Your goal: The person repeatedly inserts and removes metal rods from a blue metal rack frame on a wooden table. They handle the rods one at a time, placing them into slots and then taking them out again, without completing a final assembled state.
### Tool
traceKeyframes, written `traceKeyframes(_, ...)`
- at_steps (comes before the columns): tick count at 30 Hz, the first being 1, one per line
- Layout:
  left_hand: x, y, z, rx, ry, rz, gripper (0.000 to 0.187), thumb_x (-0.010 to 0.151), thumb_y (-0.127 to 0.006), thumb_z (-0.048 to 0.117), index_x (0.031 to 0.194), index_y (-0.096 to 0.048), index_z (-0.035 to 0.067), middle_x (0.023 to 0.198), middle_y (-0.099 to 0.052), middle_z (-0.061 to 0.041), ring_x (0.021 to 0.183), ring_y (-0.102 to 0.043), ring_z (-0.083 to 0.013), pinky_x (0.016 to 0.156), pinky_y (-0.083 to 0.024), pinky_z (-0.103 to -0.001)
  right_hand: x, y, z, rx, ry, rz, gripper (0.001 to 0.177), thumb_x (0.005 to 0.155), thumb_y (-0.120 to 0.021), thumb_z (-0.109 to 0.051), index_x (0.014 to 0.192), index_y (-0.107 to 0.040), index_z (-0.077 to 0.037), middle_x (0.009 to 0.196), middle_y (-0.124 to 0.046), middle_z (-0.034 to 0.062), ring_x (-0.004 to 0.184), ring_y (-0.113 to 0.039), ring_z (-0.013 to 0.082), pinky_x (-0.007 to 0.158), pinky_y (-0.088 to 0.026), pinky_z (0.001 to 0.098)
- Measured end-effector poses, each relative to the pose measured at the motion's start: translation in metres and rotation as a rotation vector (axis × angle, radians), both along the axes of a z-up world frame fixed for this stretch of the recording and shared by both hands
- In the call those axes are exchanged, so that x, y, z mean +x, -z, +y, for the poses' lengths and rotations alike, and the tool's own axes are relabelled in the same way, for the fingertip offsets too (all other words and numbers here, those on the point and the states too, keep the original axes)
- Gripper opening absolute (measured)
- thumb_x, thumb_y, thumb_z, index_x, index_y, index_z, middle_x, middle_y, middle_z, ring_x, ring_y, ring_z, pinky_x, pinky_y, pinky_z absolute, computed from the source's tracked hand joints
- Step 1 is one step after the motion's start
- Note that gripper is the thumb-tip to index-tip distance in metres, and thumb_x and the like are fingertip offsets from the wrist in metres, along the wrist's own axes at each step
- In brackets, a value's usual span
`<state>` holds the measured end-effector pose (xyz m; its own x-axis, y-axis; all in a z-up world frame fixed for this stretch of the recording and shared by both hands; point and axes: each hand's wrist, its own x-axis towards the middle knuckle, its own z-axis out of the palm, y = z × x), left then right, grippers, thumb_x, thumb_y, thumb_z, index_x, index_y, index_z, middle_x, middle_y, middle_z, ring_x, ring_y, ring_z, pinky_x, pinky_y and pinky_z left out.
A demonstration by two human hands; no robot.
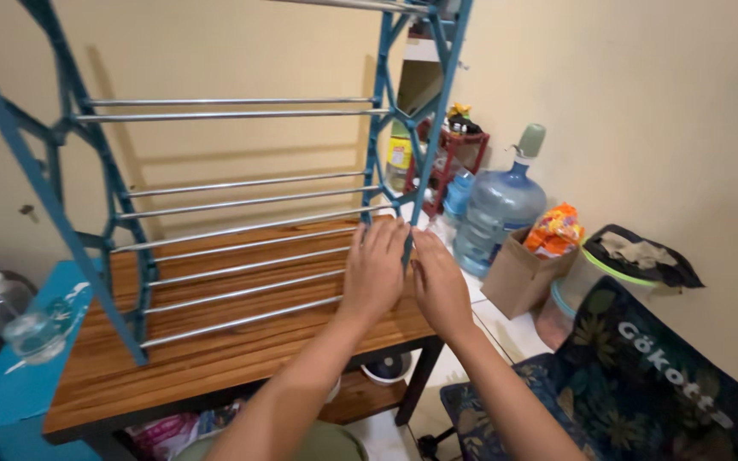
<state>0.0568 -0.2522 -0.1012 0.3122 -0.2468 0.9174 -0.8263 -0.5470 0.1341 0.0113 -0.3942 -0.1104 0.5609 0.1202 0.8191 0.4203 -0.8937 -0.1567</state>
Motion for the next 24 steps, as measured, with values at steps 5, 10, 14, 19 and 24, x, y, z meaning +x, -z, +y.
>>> traceKeyframes(5,0.031,-0.015,0.029,0.069,-0.18,0.01,0.045,0.084,-0.061,0.013,0.128,-0.063,0.0,0.136,-0.061,-0.017,0.134,-0.05,-0.0338,0.117,-0.027,-0.061,0.021,-0.022,0.029,-0.118,-0.071,-0.066,0.052,0.09,-0.062,0.001,0.141,-0.052,0.003,0.142,-0.058,0.023,0.137,-0.051,0.0403,0.114,-0.042,0.0459)
traceKeyframes(10,0.069,-0.014,0.038,0.196,-0.267,0.063,0.032,0.087,-0.06,0.009,0.118,-0.067,0.006,0.118,-0.066,-0.014,0.126,-0.056,-0.0317,0.118,-0.028,-0.062,0.056,-0.044,0.038,-0.402,0.05,-0.099,0.048,0.089,-0.058,-0.004,0.136,-0.058,0.002,0.14,-0.061,0.0215,0.135,-0.052,0.0381,0.115,-0.037,0.0453)
traceKeyframes(14,0.094,-0.01,0.03,0.254,-0.285,0.077,0.024,0.086,-0.061,0.011,0.11,-0.068,0.007,0.105,-0.067,-0.011,0.112,-0.061,-0.0304,0.104,-0.043,-0.054,0.089,-0.064,0.036,-0.765,0.299,-0.134,0.034,0.087,-0.058,-0.012,0.117,-0.066,-0.001,0.127,-0.068,0.0167,0.127,-0.058,0.0332,0.116,-0.036,0.0453)
traceKeyframes(19,0.123,-0.014,0.013,0.26,-0.259,0.155,0.013,0.084,-0.065,0.012,0.097,-0.066,0.011,0.102,-0.067,-0.009,0.107,-0.064,-0.0295,0.081,-0.055,-0.045,0.128,-0.082,0.025,-0.944,0.465,0.194,0.015,0.087,-0.062,-0.014,0.093,-0.076,-0.01,0.095,-0.076,0.0087,0.101,-0.071,0.0285,0.094,-0.052,0.0411)
traceKeyframes(24,0.146,-0.009,0.011,0.237,-0.153,0.251,0.018,0.08,-0.072,0.017,0.095,-0.065,0.009,0.099,-0.068,-0.011,0.098,-0.067,-0.0319,0.072,-0.058,-0.046,0.161,-0.081,0.017,-0.975,0.447,0.345,0.013,0.081,-0.067,-0.014,0.079,-0.079,-0.017,0.08,-0.076,0.005,0.076,-0.076,0.0272,0.059,-0.058,0.0401)
